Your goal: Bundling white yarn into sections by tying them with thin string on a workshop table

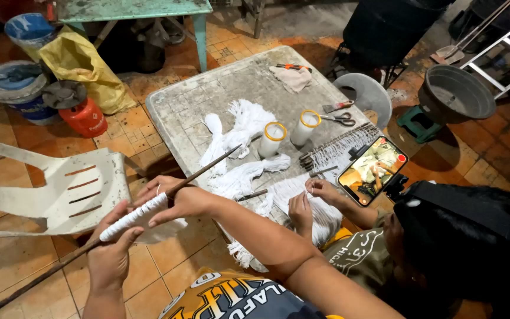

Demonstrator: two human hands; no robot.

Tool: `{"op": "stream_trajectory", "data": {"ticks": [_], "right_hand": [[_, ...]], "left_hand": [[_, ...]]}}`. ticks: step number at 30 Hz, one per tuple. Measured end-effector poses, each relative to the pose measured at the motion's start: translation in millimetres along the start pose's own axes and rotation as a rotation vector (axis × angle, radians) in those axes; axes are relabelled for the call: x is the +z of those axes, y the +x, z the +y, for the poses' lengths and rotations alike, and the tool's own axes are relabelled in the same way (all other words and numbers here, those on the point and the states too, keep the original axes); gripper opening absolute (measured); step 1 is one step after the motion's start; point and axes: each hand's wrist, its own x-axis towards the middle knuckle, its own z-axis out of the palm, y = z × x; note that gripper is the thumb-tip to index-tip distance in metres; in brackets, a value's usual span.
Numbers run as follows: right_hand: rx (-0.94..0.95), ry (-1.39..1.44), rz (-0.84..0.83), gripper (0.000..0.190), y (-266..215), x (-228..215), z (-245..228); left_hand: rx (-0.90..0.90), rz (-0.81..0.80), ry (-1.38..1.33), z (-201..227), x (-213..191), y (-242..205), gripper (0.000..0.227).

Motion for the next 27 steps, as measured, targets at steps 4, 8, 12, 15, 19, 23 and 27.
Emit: {"op": "stream_trajectory", "data": {"ticks": [4, 8, 12, 15, 19, 23, 27], "right_hand": [[0.104, 0.161, 0.142, 0.047, 0, 11, 8], [0.116, 0.109, 0.132, 0.034, -1, 9, 11], [0.103, 0.091, 0.118, 0.029, -3, 7, 9], [-0.027, -0.042, 0.085, 0.059, -6, 3, 5], [-0.004, -0.056, 0.055, 0.068, -6, -1, -1], [-0.045, -0.041, 0.067, 0.055, -4, -2, 5], [-0.029, -0.032, 0.072, 0.042, -5, -2, 8]], "left_hand": [[0.241, -0.08, 0.056, -29, -7, 3, 0.038], [0.204, 0.001, 0.154, -29, -6, 0, 0.018], [0.208, -0.005, 0.162, -26, -4, -2, 0.019], [0.163, -0.056, 0.098, -11, 1, -3, 0.042], [-0.069, 0.006, 0.039, 15, 15, -8, 0.056], [-0.024, -0.029, 0.035, 0, 11, -2, 0.052], [0.197, -0.087, 0.078, -23, 0, 2, 0.037]]}}
